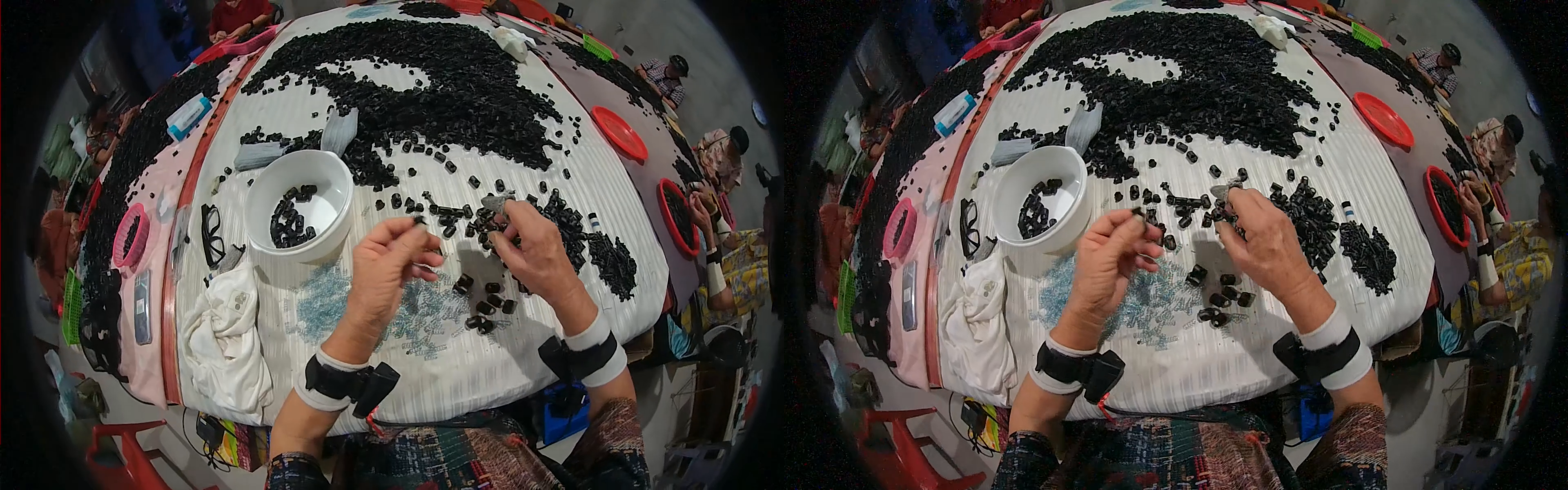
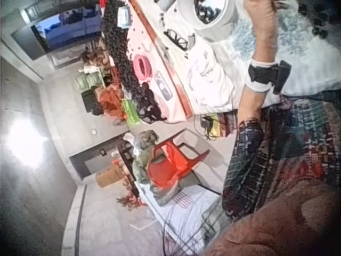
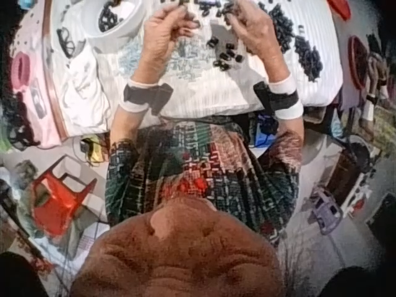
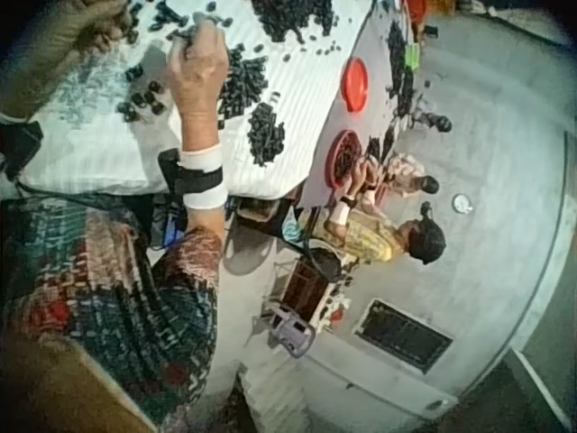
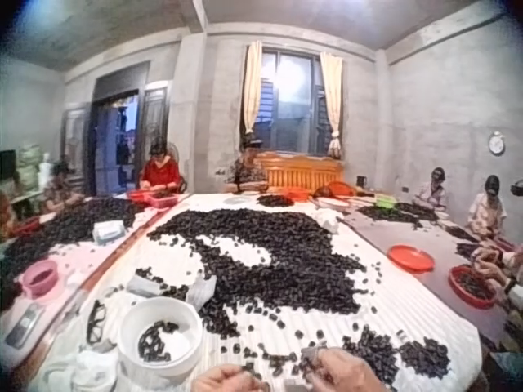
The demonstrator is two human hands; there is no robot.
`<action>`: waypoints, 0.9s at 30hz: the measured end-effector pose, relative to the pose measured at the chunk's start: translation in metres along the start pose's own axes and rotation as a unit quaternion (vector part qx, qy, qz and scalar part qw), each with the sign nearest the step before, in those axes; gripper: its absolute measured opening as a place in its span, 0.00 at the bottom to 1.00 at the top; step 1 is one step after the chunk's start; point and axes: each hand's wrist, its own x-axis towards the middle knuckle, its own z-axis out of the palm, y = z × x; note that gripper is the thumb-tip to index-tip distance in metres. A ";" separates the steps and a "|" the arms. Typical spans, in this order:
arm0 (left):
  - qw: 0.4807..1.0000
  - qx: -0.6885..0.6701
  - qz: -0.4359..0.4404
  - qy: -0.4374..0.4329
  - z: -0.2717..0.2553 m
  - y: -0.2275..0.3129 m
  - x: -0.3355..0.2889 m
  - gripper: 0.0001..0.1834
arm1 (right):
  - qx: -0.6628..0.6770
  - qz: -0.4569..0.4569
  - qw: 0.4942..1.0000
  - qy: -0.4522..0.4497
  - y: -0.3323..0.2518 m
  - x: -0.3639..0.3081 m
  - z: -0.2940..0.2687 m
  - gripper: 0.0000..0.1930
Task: The recorder sorts and assembles small black rubber or plastic shoe components on a table covered in a white cloth.
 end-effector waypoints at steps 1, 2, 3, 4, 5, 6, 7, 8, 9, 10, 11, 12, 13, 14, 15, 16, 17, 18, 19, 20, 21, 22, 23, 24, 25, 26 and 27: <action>0.999 -0.010 0.034 0.028 -0.001 0.003 0.002 0.09 | -0.003 0.002 1.000 0.004 0.009 -0.002 0.002 0.12; 0.997 -0.014 0.072 0.037 -0.005 0.006 0.004 0.09 | -0.015 0.010 0.999 -0.028 0.016 -0.003 0.005 0.13; 0.997 -0.011 0.073 0.036 -0.008 0.012 0.005 0.09 | -0.027 0.018 0.998 -0.060 0.021 -0.004 0.009 0.13; 0.992 -0.021 0.107 0.061 -0.010 0.017 0.006 0.09 | -0.048 0.034 0.995 -0.075 0.023 -0.006 0.013 0.13; 0.986 -0.031 0.141 0.088 -0.013 0.023 0.006 0.09 | -0.046 0.033 0.996 -0.074 0.024 -0.006 0.016 0.13; 0.980 -0.031 0.159 0.113 -0.015 0.028 0.007 0.09 | -0.078 0.019 0.994 -0.074 0.024 -0.007 0.020 0.12; 0.974 -0.032 0.176 0.139 -0.017 0.032 0.007 0.09 | -0.109 0.007 0.991 -0.073 0.023 -0.006 0.022 0.11; 0.972 -0.028 0.181 0.149 -0.017 0.039 0.006 0.09 | -0.110 0.009 0.991 -0.077 0.017 -0.004 0.023 0.11; 0.971 -0.024 0.182 0.150 -0.020 0.042 0.007 0.09 | -0.106 0.008 0.991 -0.076 0.018 -0.002 0.027 0.11; 0.968 -0.041 0.181 0.171 -0.023 0.046 0.010 0.10 | -0.095 -0.013 0.993 -0.067 0.020 0.002 0.032 0.13; 0.963 -0.059 0.181 0.190 -0.028 0.049 0.012 0.11 | -0.086 -0.036 0.994 -0.058 0.020 0.006 0.037 0.16; 0.960 -0.061 0.185 0.199 -0.035 0.051 0.013 0.11 | -0.066 -0.064 0.995 -0.047 0.017 0.010 0.043 0.15; 0.960 -0.058 0.186 0.199 -0.040 0.054 0.013 0.11 | -0.064 -0.064 0.995 -0.045 0.015 0.013 0.049 0.15; 0.959 -0.063 0.180 0.208 -0.043 0.056 0.014 0.11 | -0.074 -0.086 0.991 -0.064 0.015 0.016 0.053 0.14; 0.958 -0.067 0.175 0.217 -0.045 0.058 0.015 0.11 | -0.085 -0.109 0.987 -0.084 0.014 0.018 0.057 0.14; 0.958 -0.065 0.175 0.217 -0.047 0.058 0.015 0.11 | -0.104 -0.108 0.984 -0.099 0.012 0.017 0.060 0.12; 0.954 -0.061 0.178 0.233 -0.049 0.058 0.014 0.12 | -0.100 -0.109 0.984 -0.098 0.012 0.017 0.062 0.12; 0.950 -0.059 0.180 0.248 -0.052 0.059 0.014 0.12 | -0.111 -0.113 0.982 -0.105 0.012 0.015 0.062 0.11; 0.949 -0.056 0.181 0.250 -0.054 0.062 0.014 0.12 | -0.122 -0.117 0.979 -0.113 0.013 0.014 0.061 0.09; 0.952 -0.067 0.176 0.242 -0.057 0.065 0.013 0.13 | -0.117 -0.106 0.981 -0.110 0.010 0.012 0.058 0.08; 0.954 -0.077 0.170 0.234 -0.059 0.067 0.011 0.14 | -0.113 -0.107 0.982 -0.111 0.008 0.012 0.056 0.08; 0.954 -0.075 0.171 0.236 -0.060 0.068 0.011 0.14 | -0.115 -0.098 0.982 -0.117 0.006 0.013 0.053 0.09; 0.952 -0.070 0.174 0.241 -0.059 0.067 0.011 0.14 | -0.120 -0.088 0.981 -0.123 0.004 0.013 0.051 0.09; 0.951 -0.065 0.176 0.245 -0.057 0.067 0.011 0.14 | -0.094 -0.105 0.985 -0.098 -0.001 0.015 0.052 0.11; 0.951 -0.063 0.175 0.246 -0.054 0.066 0.011 0.14 | -0.093 -0.104 0.985 -0.098 -0.005 0.018 0.056 0.11; 0.952 -0.048 0.192 0.234 -0.047 0.064 0.011 0.13 | -0.081 -0.153 0.980 -0.098 -0.010 0.022 0.060 0.12; 0.952 -0.032 0.209 0.222 -0.041 0.061 0.012 0.11 | -0.068 -0.202 0.972 -0.098 -0.014 0.026 0.063 0.13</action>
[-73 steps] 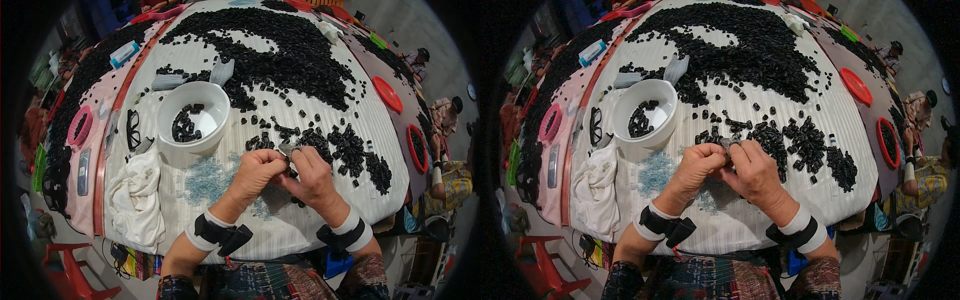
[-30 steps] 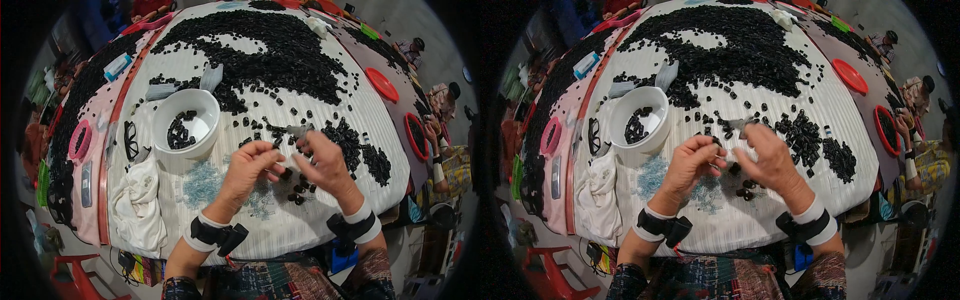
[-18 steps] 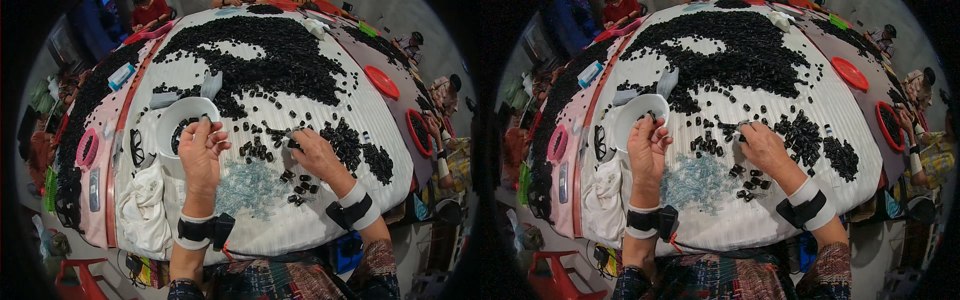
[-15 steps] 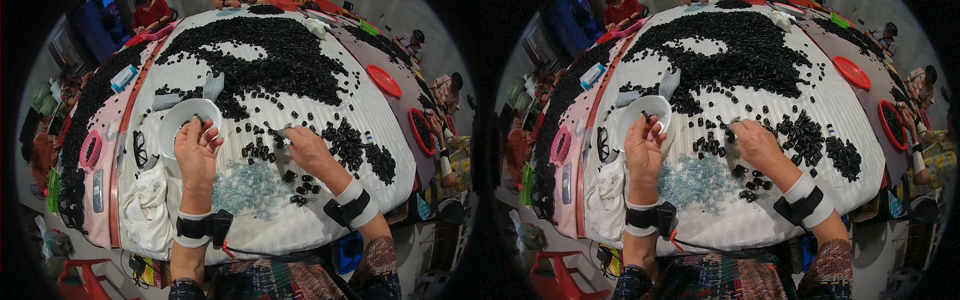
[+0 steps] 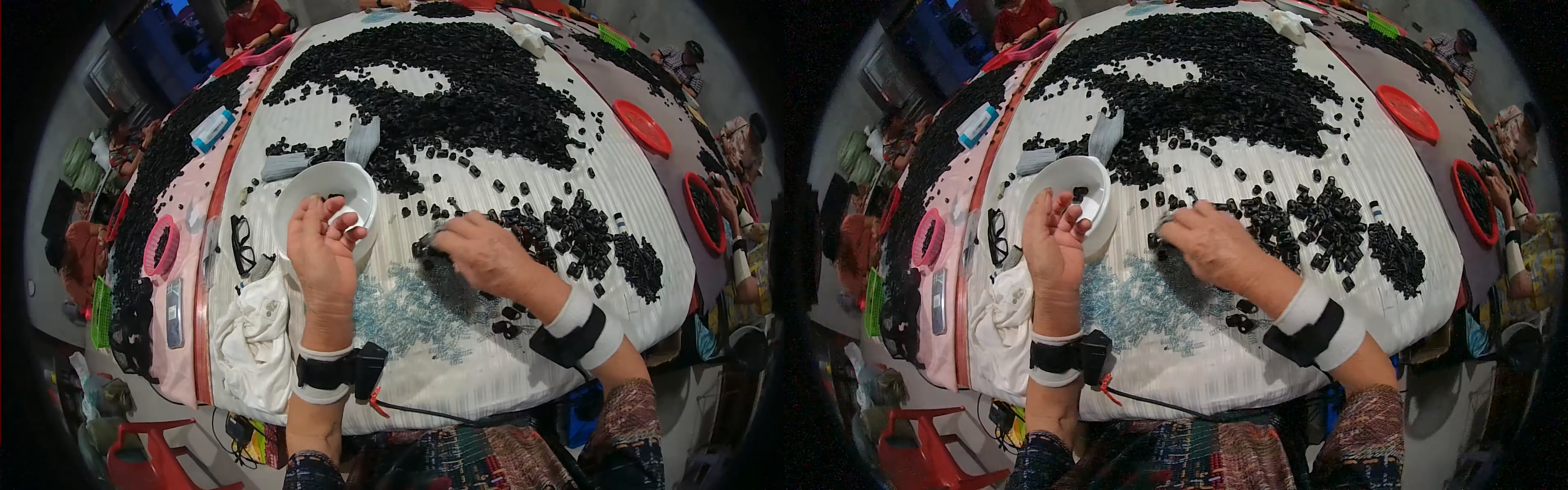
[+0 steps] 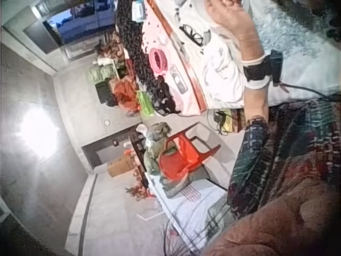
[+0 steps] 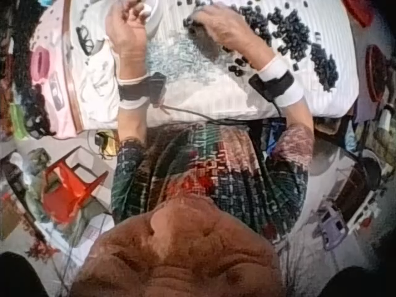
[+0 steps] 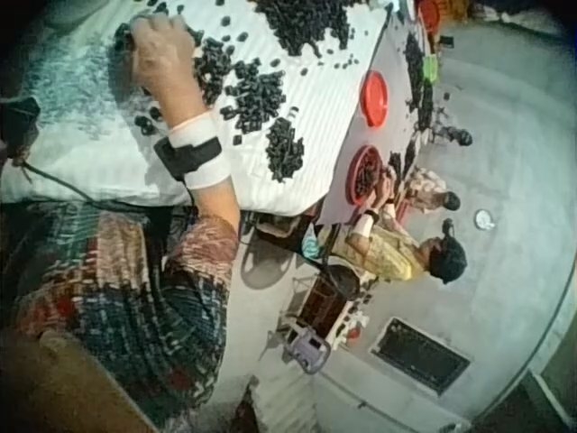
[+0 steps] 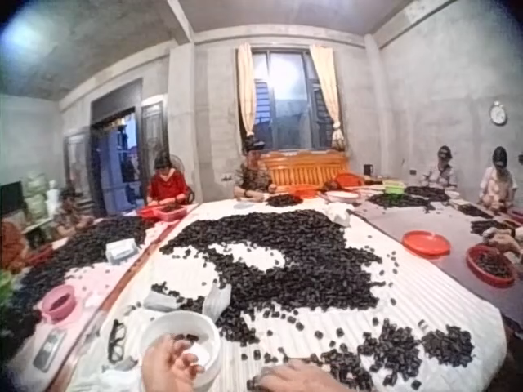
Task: The recorder sorts and assembles small black rubber or plastic shoe components on a table covered in a white cloth.
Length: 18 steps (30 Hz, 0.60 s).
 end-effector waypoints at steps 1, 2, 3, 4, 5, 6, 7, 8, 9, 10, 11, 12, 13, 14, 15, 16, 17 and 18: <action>1.000 -0.001 -0.003 -0.002 0.001 -0.006 -0.001 0.11 | -0.003 -0.018 0.999 -0.030 0.001 0.003 0.006 0.14; 0.999 -0.005 -0.005 -0.046 0.000 -0.010 -0.003 0.10 | -0.004 -0.018 0.999 -0.031 0.001 0.002 0.011 0.14; 0.996 -0.009 -0.006 -0.090 -0.001 -0.012 -0.005 0.08 | 0.004 -0.013 0.999 -0.042 0.000 0.000 0.015 0.14; 0.996 -0.010 -0.006 -0.090 0.001 -0.014 -0.008 0.08 | 0.011 -0.009 0.999 -0.053 0.000 0.000 0.016 0.14; 0.995 0.008 -0.019 -0.102 0.001 -0.017 -0.010 0.07 | 0.021 0.010 0.998 -0.056 0.002 -0.004 0.013 0.14; 0.993 0.026 -0.032 -0.113 0.001 -0.020 -0.013 0.07 | 0.022 0.009 0.998 -0.059 0.004 -0.008 0.008 0.14; 0.992 0.012 -0.047 -0.113 0.002 -0.021 -0.017 0.06 | 0.014 0.036 0.997 -0.066 0.006 -0.013 0.004 0.14; 0.992 0.011 -0.048 -0.113 0.001 -0.023 -0.018 0.06 | 0.004 0.064 0.995 -0.073 0.008 -0.018 -0.001 0.14; 0.990 0.022 -0.054 -0.126 -0.002 -0.025 -0.018 0.05 | 0.005 0.065 0.996 -0.055 0.011 -0.023 -0.004 0.14; 0.988 0.033 -0.059 -0.139 -0.004 -0.027 -0.019 0.05 | 0.004 0.066 0.996 -0.057 0.012 -0.027 -0.006 0.14; 0.987 0.032 -0.066 -0.145 -0.005 -0.028 -0.021 0.05 | 0.008 0.079 0.996 -0.037 0.012 -0.030 -0.009 0.13; 0.987 0.031 -0.067 -0.144 -0.007 -0.028 -0.022 0.05 | 0.012 0.091 0.996 -0.017 0.011 -0.031 -0.011 0.13; 0.985 0.039 -0.071 -0.152 -0.008 -0.028 -0.023 0.05 | -0.007 0.111 0.993 -0.034 0.010 -0.030 -0.013 0.13; 0.983 0.046 -0.077 -0.163 -0.008 -0.029 -0.023 0.05 | -0.010 0.112 0.993 -0.035 0.010 -0.031 -0.012 0.13; 0.982 0.044 -0.078 -0.164 -0.008 -0.030 -0.024 0.05 | -0.014 0.119 0.992 -0.027 0.008 -0.032 -0.008 0.13; 0.980 0.047 -0.085 -0.171 -0.007 -0.031 -0.025 0.05 | -0.019 0.126 0.992 -0.019 0.007 -0.031 -0.005 0.14; 0.979 0.051 -0.091 -0.177 -0.007 -0.032 -0.026 0.05 | -0.019 0.125 0.992 -0.020 0.002 -0.027 -0.005 0.14; 0.979 0.050 -0.091 -0.176 -0.007 -0.032 -0.026 0.05 | 0.009 0.094 0.995 -0.014 -0.004 -0.020 -0.005 0.14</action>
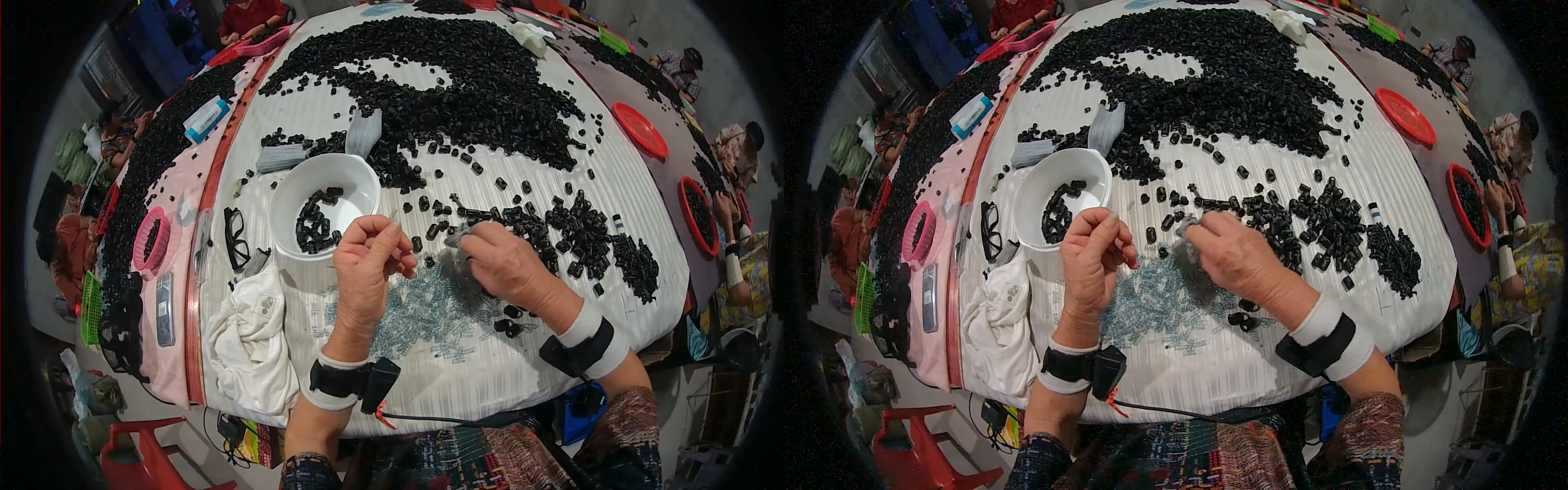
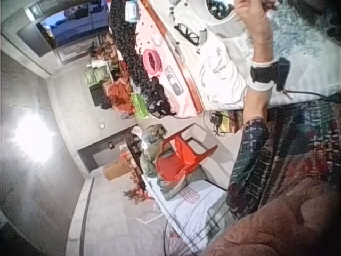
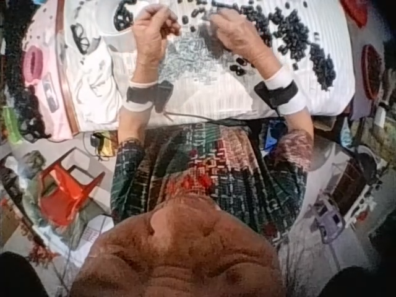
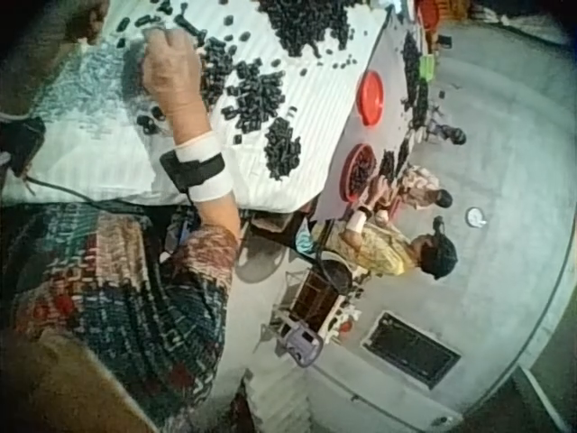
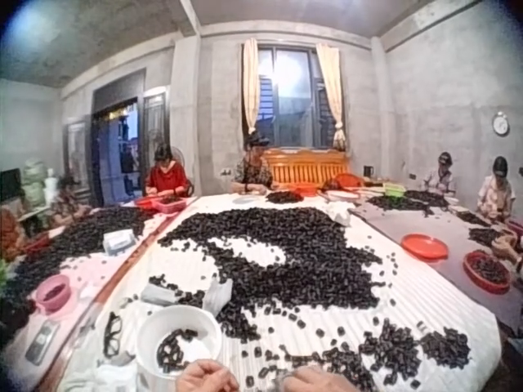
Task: The recorder sorts and assembles small black rubber or plastic shoe components on a table covered in a white cloth.
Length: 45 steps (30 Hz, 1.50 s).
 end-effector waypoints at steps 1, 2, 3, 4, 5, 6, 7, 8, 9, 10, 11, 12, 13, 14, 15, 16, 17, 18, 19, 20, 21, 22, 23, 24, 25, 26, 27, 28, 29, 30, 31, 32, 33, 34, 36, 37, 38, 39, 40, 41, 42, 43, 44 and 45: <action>1.000 0.007 -0.002 0.002 0.000 0.000 0.000 0.05 | 0.028 -0.032 0.999 0.003 -0.006 0.004 0.001 0.13; 1.000 0.013 -0.004 0.003 0.001 0.000 -0.001 0.05 | 0.027 -0.032 0.999 0.002 -0.011 0.008 0.003 0.13; 1.000 0.012 -0.003 0.003 0.001 0.000 -0.001 0.05 | 0.057 -0.070 0.996 -0.022 -0.015 0.010 0.005 0.13; 1.000 0.008 -0.003 0.006 0.001 0.000 -0.001 0.05 | 0.088 -0.108 0.989 -0.047 -0.018 0.010 0.007 0.12; 1.000 0.005 -0.001 0.012 -0.001 0.000 -0.001 0.05 | 0.078 -0.131 0.986 -0.065 -0.019 0.009 0.010 0.10; 1.000 0.005 0.000 0.014 -0.002 0.001 -0.002 0.05 | 0.078 -0.133 0.986 -0.066 -0.021 0.006 0.008 0.10; 1.000 0.008 -0.001 0.015 -0.002 0.001 -0.002 0.05 | 0.086 -0.105 0.985 -0.103 -0.020 0.002 0.003 0.10; 1.000 0.011 -0.004 0.016 -0.002 0.000 -0.002 0.05 | 0.094 -0.075 0.983 -0.139 -0.018 -0.001 -0.002 0.10; 1.000 0.010 -0.004 0.017 -0.002 0.000 -0.002 0.05 | 0.121 -0.071 0.982 -0.123 -0.016 -0.003 -0.007 0.09; 1.000 0.013 -0.008 0.021 -0.003 -0.001 -0.003 0.06 | 0.122 -0.072 0.982 -0.124 -0.014 -0.002 -0.006 0.09; 1.000 0.015 -0.013 0.021 -0.002 -0.001 -0.003 0.06 | 0.104 -0.069 0.987 -0.101 -0.011 -0.001 -0.007 0.09; 1.000 0.014 -0.014 0.020 -0.001 0.000 -0.003 0.06 | 0.087 -0.066 0.991 -0.078 -0.009 0.001 -0.008 0.09; 0.999 0.015 -0.018 0.021 0.000 0.000 -0.003 0.06 | 0.090 -0.061 0.992 -0.057 -0.011 0.005 -0.007 0.09; 0.999 0.018 -0.022 0.025 0.000 0.001 -0.003 0.06 | 0.090 -0.061 0.992 -0.057 -0.011 0.009 -0.003 0.09; 0.999 0.018 -0.022 0.025 0.000 0.001 -0.004 0.06 | 0.084 -0.063 0.993 -0.046 -0.011 0.013 0.002 0.10; 0.999 0.016 -0.022 0.024 0.002 0.001 -0.004 0.06 | 0.078 -0.065 0.994 -0.035 -0.011 0.016 0.007 0.11; 0.999 0.013 -0.022 0.023 0.002 0.001 -0.004 0.06 | 0.078 -0.065 0.994 -0.035 -0.012 0.020 0.012 0.11; 0.999 0.013 -0.022 0.023 0.002 0.002 -0.004 0.06 | 0.086 -0.066 0.993 -0.046 -0.013 0.023 0.018 0.12; 0.999 0.014 -0.022 0.022 0.002 0.002 -0.004 0.06 | 0.095 -0.066 0.992 -0.056 -0.014 0.025 0.021 0.14; 0.999 0.016 -0.022 0.022 0.001 0.002 -0.004 0.06 | 0.094 -0.067 0.992 -0.057 -0.016 0.025 0.023 0.14; 0.999 0.014 -0.022 0.023 0.001 0.002 -0.004 0.06 | 0.058 -0.092 0.992 -0.056 -0.019 0.024 0.024 0.14; 1.000 0.008 -0.023 0.017 0.002 0.002 -0.004 0.07 | 0.022 -0.117 0.991 -0.056 -0.020 0.023 0.025 0.15; 1.000 0.003 -0.024 0.016 0.000 0.001 -0.004 0.08 | 0.032 -0.100 0.992 -0.076 -0.020 0.021 0.023 0.14; 1.000 0.003 -0.024 0.020 -0.001 0.000 -0.004 0.08 | 0.034 -0.102 0.991 -0.078 -0.017 0.019 0.020 0.14; 0.999 0.008 -0.022 0.024 -0.002 -0.001 -0.003 0.07 | 0.049 -0.072 0.994 -0.068 -0.014 0.016 0.018 0.14; 0.999 0.012 -0.019 0.025 0.000 -0.001 -0.003 0.06 | 0.060 -0.040 0.996 -0.057 -0.010 0.012 0.013 0.13; 0.999 0.010 -0.020 0.024 0.000 -0.001 -0.003 0.06 | 0.096 -0.055 0.994 -0.019 -0.005 0.013 0.011 0.11; 0.999 0.017 -0.021 0.028 0.000 -0.001 -0.003 0.06 | 0.094 -0.055 0.994 -0.020 -0.002 0.013 0.007 0.11; 0.999 0.025 -0.022 0.031 0.000 -0.002 -0.003 0.06 | 0.092 -0.031 0.995 0.002 0.000 0.013 0.002 0.09; 0.999 0.023 -0.023 0.031 0.001 -0.001 -0.003 0.06 | 0.089 -0.008 0.996 0.024 0.002 0.015 -0.001 0.08; 0.999 0.035 -0.031 0.027 0.001 0.000 -0.004 0.06 | 0.066 0.026 0.997 0.016 0.004 0.017 -0.004 0.06; 0.998 0.046 -0.039 0.022 0.002 0.001 -0.004 0.07 | 0.064 0.028 0.997 0.016 0.006 0.019 -0.004 0.06; 0.998 0.045 -0.039 0.021 0.002 0.000 -0.003 0.07 | 0.058 0.030 0.997 0.028 0.008 0.021 -0.003 0.05; 0.998 0.049 -0.044 0.013 0.002 -0.001 -0.003 0.07 | 0.053 0.033 0.997 0.040 0.008 0.023 -0.003 0.04; 0.998 0.052 -0.047 0.005 0.002 -0.002 -0.003 0.07 | 0.047 0.025 0.998 0.030 0.007 0.026 -0.001 0.03; 0.996 0.063 -0.055 -0.009 0.002 -0.003 -0.004 0.07 | 0.051 0.016 0.998 0.029 0.008 0.025 0.003 0.05; 0.995 0.075 -0.062 -0.021 0.002 -0.004 -0.004 0.07 | 0.056 0.006 0.998 0.027 0.009 0.025 0.008 0.06; 0.995 0.075 -0.062 -0.021 0.001 -0.005 -0.004 0.07 | 0.050 0.007 0.999 0.009 0.009 0.025 0.014 0.07; 0.994 0.077 -0.074 -0.022 0.001 -0.007 -0.004 0.07 | 0.050 0.007 0.999 0.009 0.006 0.025 0.017 0.07; 0.993 0.079 -0.085 -0.024 0.000 -0.007 -0.005 0.08 | 0.053 0.001 0.999 0.006 0.001 0.027 0.020 0.10; 0.993 0.079 -0.085 -0.024 0.000 -0.007 -0.005 0.08 | 0.056 -0.004 0.998 0.003 -0.001 0.027 0.021 0.13; 0.993 0.080 -0.085 -0.024 0.000 -0.007 -0.005 0.08 | 0.056 -0.005 0.998 0.003 -0.001 0.026 0.020 0.13; 0.993 0.082 -0.085 -0.025 0.000 -0.007 -0.005 0.08 | 0.049 0.009 0.999 -0.014 -0.002 0.026 0.018 0.15; 0.993 0.082 -0.085 -0.025 0.000 -0.007 -0.004 0.08 | 0.042 0.023 0.998 -0.032 -0.002 0.026 0.017 0.16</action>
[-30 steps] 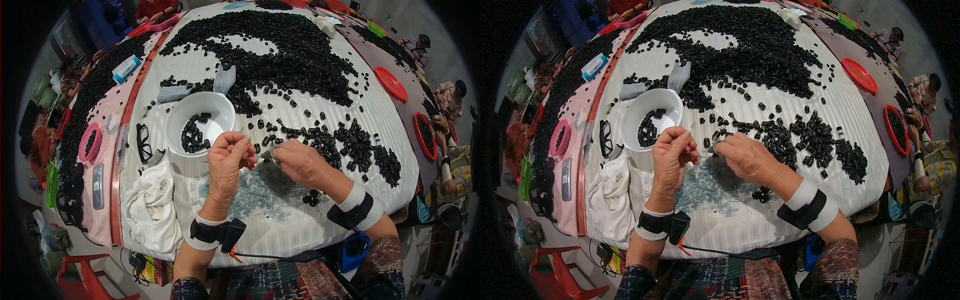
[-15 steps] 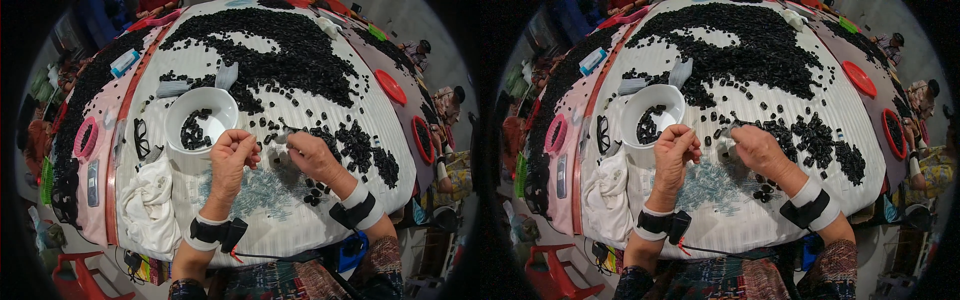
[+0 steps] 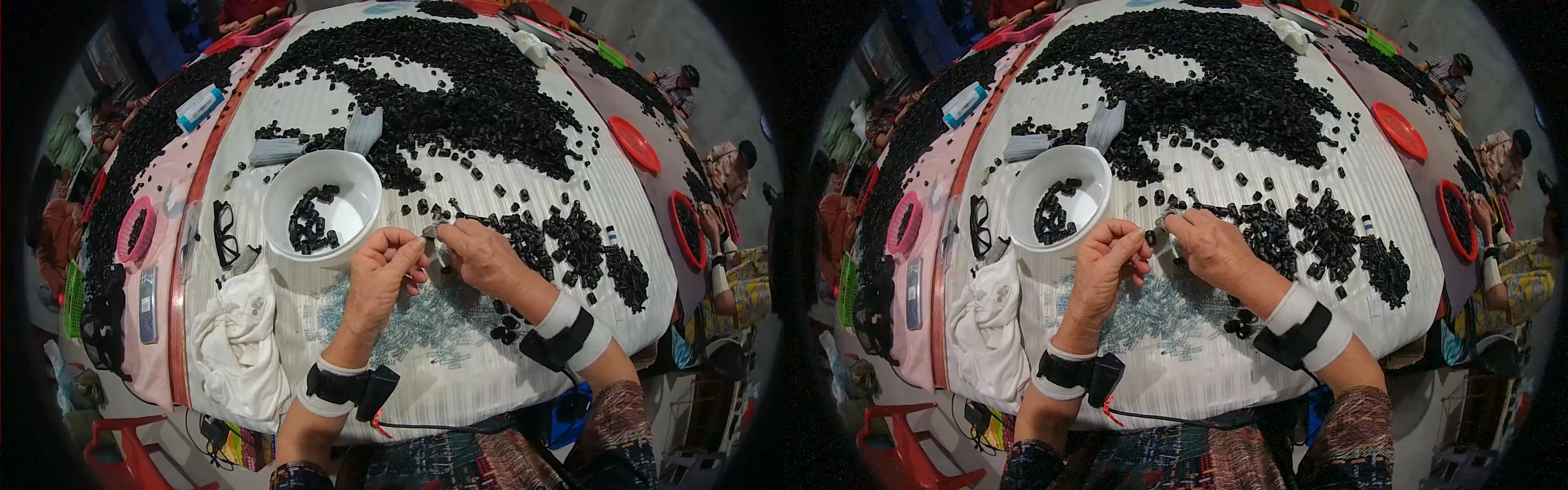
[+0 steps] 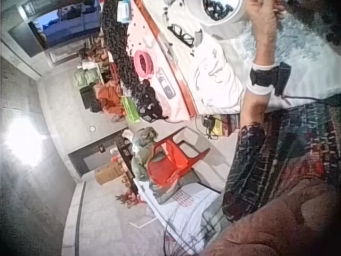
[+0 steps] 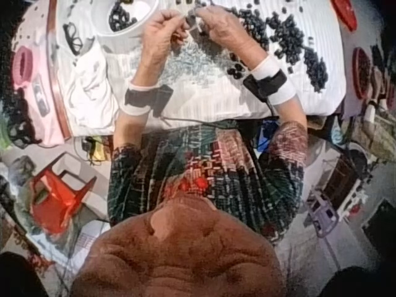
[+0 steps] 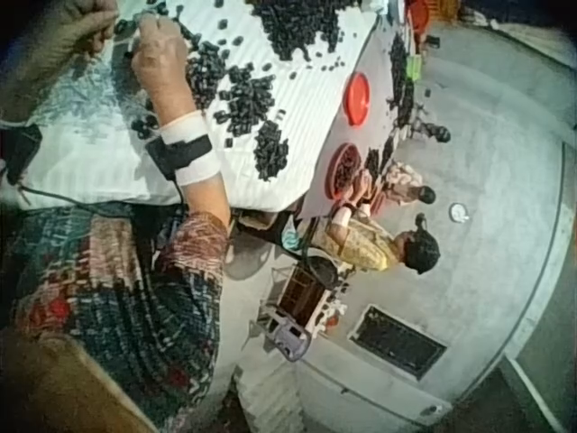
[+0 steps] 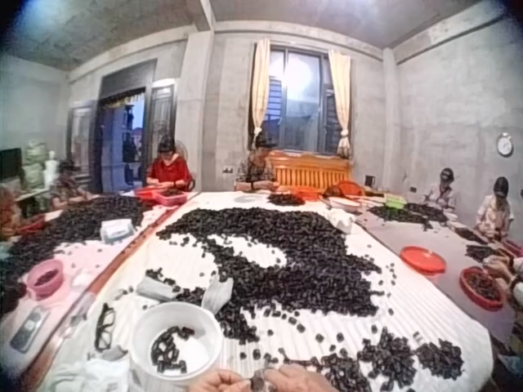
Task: The recorder sorts and assembles small black rubber or plastic shoe components on a table covered in a white cloth.
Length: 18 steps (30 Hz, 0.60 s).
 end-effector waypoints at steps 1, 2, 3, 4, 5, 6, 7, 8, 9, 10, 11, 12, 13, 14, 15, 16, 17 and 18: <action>1.000 -0.001 -0.004 0.002 0.000 -0.001 0.001 0.08 | -0.007 0.015 1.000 -0.017 0.000 -0.001 -0.002 0.18; 1.000 -0.002 -0.009 0.006 -0.001 -0.001 0.001 0.08 | -0.006 0.014 1.000 -0.017 0.001 -0.003 -0.003 0.18; 1.000 -0.001 -0.009 0.009 -0.002 -0.002 0.000 0.08 | -0.024 0.024 0.999 -0.028 0.002 -0.005 -0.005 0.18; 1.000 -0.005 -0.017 0.015 -0.003 -0.003 -0.001 0.09 | -0.043 0.035 0.998 -0.038 0.003 -0.007 -0.006 0.18; 0.999 -0.011 -0.026 0.015 -0.002 -0.005 0.000 0.09 | -0.045 0.037 0.998 -0.038 0.004 -0.009 -0.007 0.18; 0.999 -0.012 -0.027 0.013 -0.001 -0.005 0.000 0.09 | -0.041 0.035 0.998 -0.028 0.005 -0.010 -0.007 0.18; 0.999 -0.007 -0.030 0.012 -0.001 -0.006 0.001 0.09 | -0.036 0.033 0.999 -0.019 0.006 -0.012 -0.008 0.17; 0.999 0.000 -0.030 0.013 -0.001 -0.005 0.001 0.09 | -0.037 0.032 0.999 -0.018 0.007 -0.012 -0.009 0.17; 0.999 0.000 -0.029 0.014 -0.001 -0.005 0.001 0.09 | 0.006 0.024 1.000 0.011 0.010 -0.011 -0.012 0.16; 0.999 -0.006 -0.029 0.017 -0.001 -0.005 0.002 0.09 | 0.049 0.015 0.998 0.040 0.012 -0.010 -0.014 0.15; 0.999 -0.012 -0.030 0.021 -0.002 -0.006 0.002 0.08 | 0.049 0.014 0.998 0.040 0.014 -0.008 -0.014 0.15; 0.999 -0.011 -0.030 0.022 -0.003 -0.006 0.002 0.08 | 0.032 0.028 0.997 0.064 0.016 -0.005 -0.015 0.14; 0.999 -0.013 -0.031 0.030 -0.004 -0.006 0.001 0.08 | 0.015 0.041 0.995 0.087 0.018 -0.002 -0.014 0.13; 0.999 -0.016 -0.033 0.035 -0.003 -0.007 0.002 0.08 | 0.013 0.049 0.995 0.088 0.019 0.000 -0.013 0.12; 0.999 -0.018 -0.032 0.032 -0.003 -0.008 0.002 0.08 | 0.011 0.050 0.995 0.088 0.019 0.001 -0.010 0.12; 0.999 -0.018 -0.034 0.029 -0.003 -0.008 0.002 0.08 | -0.002 0.029 0.996 0.080 0.018 0.002 -0.008 0.12; 0.999 -0.017 -0.036 0.028 -0.004 -0.008 0.002 0.08 | -0.011 0.007 0.997 0.071 0.016 0.004 -0.003 0.13; 0.999 -0.017 -0.036 0.028 -0.003 -0.008 0.002 0.08 | -0.015 0.026 0.998 0.053 0.015 0.004 0.003 0.13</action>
